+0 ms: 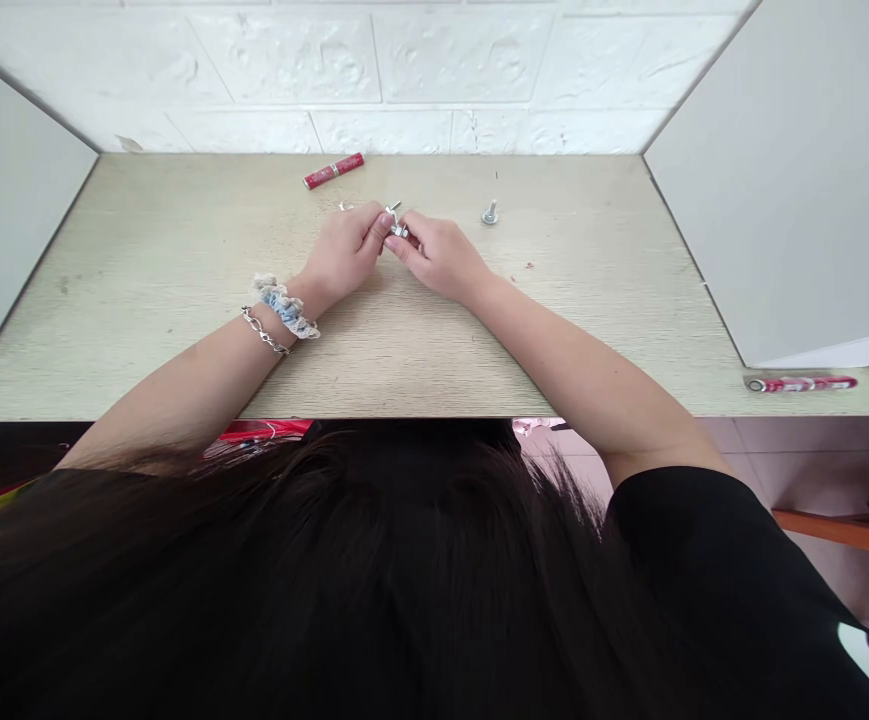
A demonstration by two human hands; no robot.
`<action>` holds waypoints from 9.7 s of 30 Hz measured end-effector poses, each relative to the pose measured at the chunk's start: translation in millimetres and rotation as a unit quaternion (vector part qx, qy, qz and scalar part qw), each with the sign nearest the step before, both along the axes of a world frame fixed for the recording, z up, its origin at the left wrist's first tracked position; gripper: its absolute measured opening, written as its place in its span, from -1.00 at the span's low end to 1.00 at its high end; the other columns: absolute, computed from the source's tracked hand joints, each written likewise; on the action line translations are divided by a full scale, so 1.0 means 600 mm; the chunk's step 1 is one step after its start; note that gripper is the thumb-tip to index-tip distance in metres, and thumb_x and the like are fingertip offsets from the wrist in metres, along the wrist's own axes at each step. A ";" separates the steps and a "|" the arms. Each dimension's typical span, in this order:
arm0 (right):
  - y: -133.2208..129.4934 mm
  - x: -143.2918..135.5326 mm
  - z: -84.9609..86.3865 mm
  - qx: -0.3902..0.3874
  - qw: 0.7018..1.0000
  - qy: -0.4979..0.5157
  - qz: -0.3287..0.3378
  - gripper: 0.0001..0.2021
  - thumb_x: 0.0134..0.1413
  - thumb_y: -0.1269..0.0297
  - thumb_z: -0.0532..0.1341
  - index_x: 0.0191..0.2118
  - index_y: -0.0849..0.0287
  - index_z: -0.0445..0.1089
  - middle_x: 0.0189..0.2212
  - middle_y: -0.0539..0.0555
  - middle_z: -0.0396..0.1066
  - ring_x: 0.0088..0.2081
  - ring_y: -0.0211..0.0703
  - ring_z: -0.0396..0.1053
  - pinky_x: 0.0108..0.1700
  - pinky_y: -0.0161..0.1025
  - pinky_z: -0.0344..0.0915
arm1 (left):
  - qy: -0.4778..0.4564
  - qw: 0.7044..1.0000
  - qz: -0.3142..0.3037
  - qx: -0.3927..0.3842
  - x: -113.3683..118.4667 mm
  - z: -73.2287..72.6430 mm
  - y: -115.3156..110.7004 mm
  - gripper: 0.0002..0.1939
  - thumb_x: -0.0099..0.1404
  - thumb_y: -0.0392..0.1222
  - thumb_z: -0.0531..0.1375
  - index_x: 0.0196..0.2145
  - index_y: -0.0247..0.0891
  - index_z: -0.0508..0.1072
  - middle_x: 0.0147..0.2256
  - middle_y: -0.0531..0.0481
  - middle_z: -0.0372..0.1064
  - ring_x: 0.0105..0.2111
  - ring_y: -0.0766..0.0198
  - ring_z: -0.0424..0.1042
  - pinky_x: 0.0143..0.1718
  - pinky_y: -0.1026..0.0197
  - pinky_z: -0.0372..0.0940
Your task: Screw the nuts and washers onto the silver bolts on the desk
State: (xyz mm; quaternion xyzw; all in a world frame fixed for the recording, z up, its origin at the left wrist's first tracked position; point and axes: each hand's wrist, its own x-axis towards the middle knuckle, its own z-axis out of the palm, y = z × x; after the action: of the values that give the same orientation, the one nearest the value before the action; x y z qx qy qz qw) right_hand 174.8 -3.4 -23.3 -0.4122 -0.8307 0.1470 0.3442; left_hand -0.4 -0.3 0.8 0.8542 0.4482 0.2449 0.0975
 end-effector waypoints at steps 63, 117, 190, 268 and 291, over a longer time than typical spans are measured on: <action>-0.001 -0.005 0.007 -0.007 0.999 -0.036 -0.009 -0.83 0.10 0.16 0.15 -0.36 0.15 0.37 -0.49 0.04 0.35 -0.39 -0.16 0.25 -0.29 -0.17 0.18 | -0.003 0.997 0.005 -0.081 0.001 -0.009 0.008 -0.52 0.47 0.12 -0.18 -0.34 -0.11 0.40 -0.34 -0.06 0.47 -0.18 0.12 0.39 -0.12 0.09 0.19; 0.003 -0.004 0.008 -0.040 0.994 -0.103 -0.023 -0.89 0.08 0.31 0.11 -0.44 0.16 0.24 -0.46 0.10 0.32 -0.33 -0.09 0.26 -0.22 -0.12 0.18 | 0.036 0.996 -0.035 -0.068 0.001 -0.012 0.007 -0.64 0.44 -0.08 -0.09 -0.31 -0.26 0.42 -0.29 -0.08 0.46 -0.16 0.15 0.42 -0.06 0.14 0.22; 0.006 -0.006 0.004 -0.030 0.993 -0.111 -0.030 -0.95 -0.02 0.34 0.13 -0.45 0.13 0.23 -0.45 0.12 0.35 -0.32 -0.05 0.26 -0.21 -0.09 0.21 | 0.035 0.995 -0.048 -0.075 0.006 -0.005 0.002 -0.67 0.42 -0.12 -0.09 -0.31 -0.23 0.42 -0.29 -0.08 0.45 -0.19 0.12 0.43 -0.08 0.11 0.24; 0.003 -0.008 0.013 -0.041 0.984 -0.164 -0.048 -0.94 0.03 0.30 0.11 -0.43 0.09 0.22 -0.37 0.14 0.42 -0.24 0.03 0.34 -0.20 -0.06 0.22 | 0.050 0.994 -0.036 -0.092 0.005 0.003 -0.004 -0.70 0.39 -0.10 -0.07 -0.27 -0.19 0.42 -0.25 -0.07 0.47 -0.13 0.12 0.42 -0.08 0.13 0.22; 0.004 -0.007 0.012 -0.043 0.988 -0.145 -0.037 -0.90 0.06 0.20 0.14 -0.41 0.06 0.24 -0.43 0.12 0.40 -0.24 0.05 0.32 -0.21 -0.05 0.23 | 0.042 0.994 -0.032 -0.091 0.005 0.003 -0.006 -0.70 0.38 -0.10 -0.06 -0.27 -0.17 0.43 -0.25 -0.07 0.49 -0.13 0.11 0.42 -0.10 0.13 0.23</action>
State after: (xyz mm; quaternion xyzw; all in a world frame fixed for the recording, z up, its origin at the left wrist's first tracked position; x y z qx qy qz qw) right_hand 170.8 -1.0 -16.3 -0.4740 -0.8490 0.1087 0.2068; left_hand 2.5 -3.9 2.5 0.8654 0.4444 0.1638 0.1637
